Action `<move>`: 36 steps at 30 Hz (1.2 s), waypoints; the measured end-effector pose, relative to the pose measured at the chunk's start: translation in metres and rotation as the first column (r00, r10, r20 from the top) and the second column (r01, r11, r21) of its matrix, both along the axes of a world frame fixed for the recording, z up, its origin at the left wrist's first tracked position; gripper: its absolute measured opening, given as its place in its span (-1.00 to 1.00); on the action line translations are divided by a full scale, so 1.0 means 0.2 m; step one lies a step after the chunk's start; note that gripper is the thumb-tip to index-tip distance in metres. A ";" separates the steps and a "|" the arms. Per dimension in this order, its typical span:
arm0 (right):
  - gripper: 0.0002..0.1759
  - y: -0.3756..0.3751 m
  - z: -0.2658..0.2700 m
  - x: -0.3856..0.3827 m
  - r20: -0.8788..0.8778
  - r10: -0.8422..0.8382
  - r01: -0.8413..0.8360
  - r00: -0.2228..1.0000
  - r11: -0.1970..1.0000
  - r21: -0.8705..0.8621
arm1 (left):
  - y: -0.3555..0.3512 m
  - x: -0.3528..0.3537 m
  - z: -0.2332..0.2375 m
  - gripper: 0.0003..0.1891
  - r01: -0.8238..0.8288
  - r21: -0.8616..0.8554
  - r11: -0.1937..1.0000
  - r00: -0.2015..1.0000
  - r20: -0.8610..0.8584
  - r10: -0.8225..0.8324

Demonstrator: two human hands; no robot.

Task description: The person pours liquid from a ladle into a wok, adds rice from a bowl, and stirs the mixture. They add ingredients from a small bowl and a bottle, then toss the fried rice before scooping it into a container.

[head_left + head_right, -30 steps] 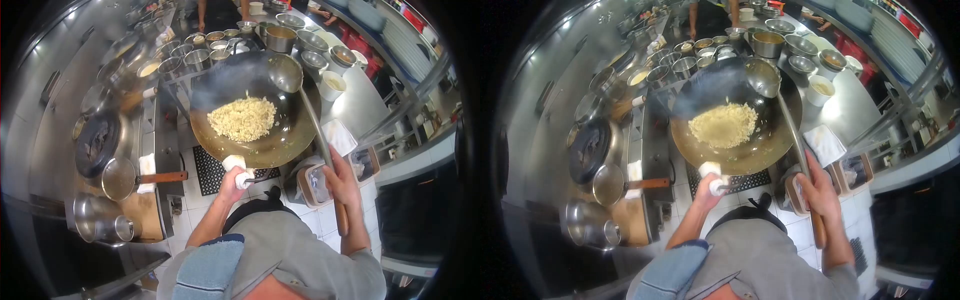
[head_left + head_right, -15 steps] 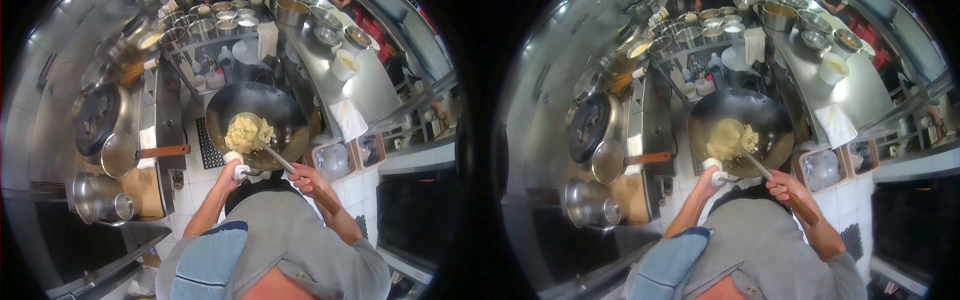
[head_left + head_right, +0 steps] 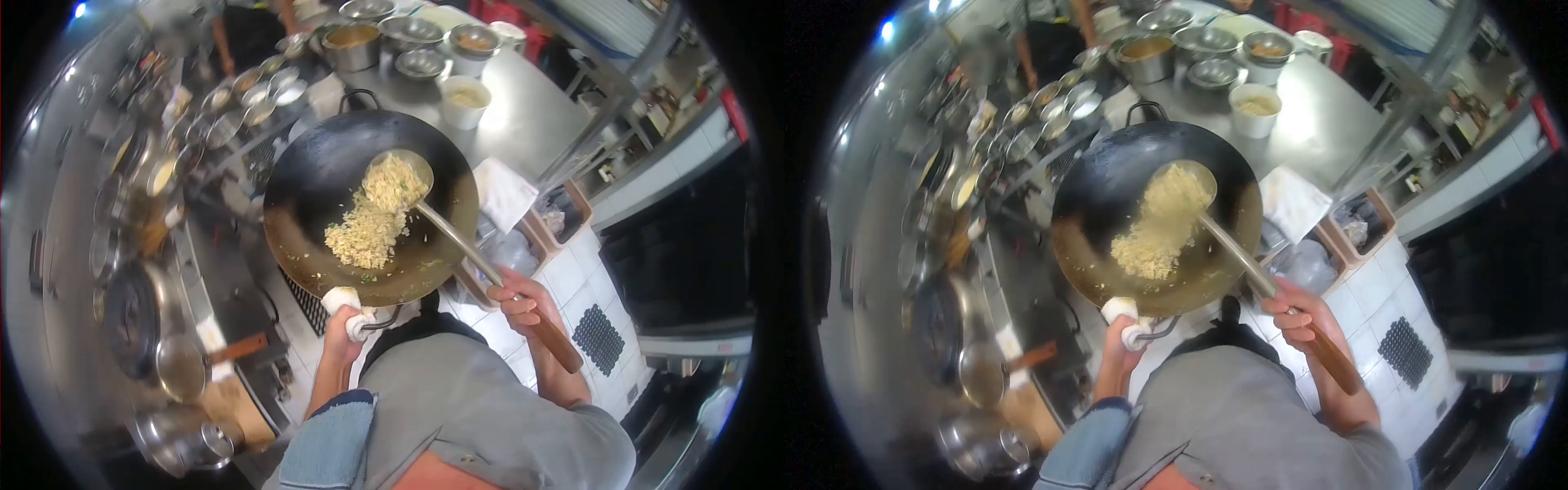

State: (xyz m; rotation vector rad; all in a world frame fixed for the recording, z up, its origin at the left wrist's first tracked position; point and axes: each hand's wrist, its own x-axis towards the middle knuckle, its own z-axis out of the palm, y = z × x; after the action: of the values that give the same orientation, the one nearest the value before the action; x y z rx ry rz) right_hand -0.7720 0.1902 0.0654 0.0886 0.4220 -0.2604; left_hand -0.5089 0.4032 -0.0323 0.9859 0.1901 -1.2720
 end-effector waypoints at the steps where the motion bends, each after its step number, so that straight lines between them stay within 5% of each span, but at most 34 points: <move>1: -0.68 -0.05 0.05 0.00 -0.011 -0.043 0.043 0.999 0.998 -0.037 | -0.09 0.01 0.03 -0.75 -0.011 -0.013 1.000 1.000 0.014 0.011; 5: -0.53 -0.35 0.20 0.02 0.039 -0.101 0.108 0.994 0.940 -0.323 | -0.40 0.05 0.18 -0.80 -0.019 -0.088 0.996 1.000 0.016 0.020; 8: -0.47 -0.54 0.29 0.08 -0.142 -0.205 0.090 0.968 0.818 -0.569 | -0.50 0.07 0.19 -0.80 -0.022 -0.115 0.993 1.000 -0.011 0.021; 13: -0.35 -0.73 0.12 0.20 -0.394 -0.383 -0.189 0.836 0.472 -0.861 | -0.45 0.06 0.23 -0.77 -0.145 -0.009 0.989 0.989 0.017 0.146; 18: -0.26 -0.73 -0.23 0.30 -0.523 -0.613 -0.526 0.592 0.197 -0.827 | -0.28 0.06 0.18 -0.75 -0.262 0.070 0.962 0.964 0.066 0.258; 23: -0.29 -0.81 -0.49 0.30 -0.380 -0.780 -0.663 0.496 -0.058 -0.746 | -0.11 0.04 0.21 -0.79 -0.301 0.100 0.948 0.952 0.082 0.293; 32: -0.26 -0.81 -0.50 0.32 -0.219 -0.851 -0.671 0.478 -0.193 -0.716 | 0.08 0.03 0.19 -0.77 -0.405 0.245 0.881 0.913 0.067 0.402; 36: -0.27 -0.77 -0.48 0.30 -0.159 -0.834 -0.597 0.528 -0.232 -0.768 | 0.18 0.02 0.12 -0.89 -0.348 0.161 0.924 0.937 0.043 0.346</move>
State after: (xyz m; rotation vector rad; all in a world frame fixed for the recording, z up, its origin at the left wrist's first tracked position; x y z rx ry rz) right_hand -0.7116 0.0354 -0.0310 -1.9981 1.1300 -0.9846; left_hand -0.5054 0.4398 -0.0089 1.0498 0.4477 -0.9339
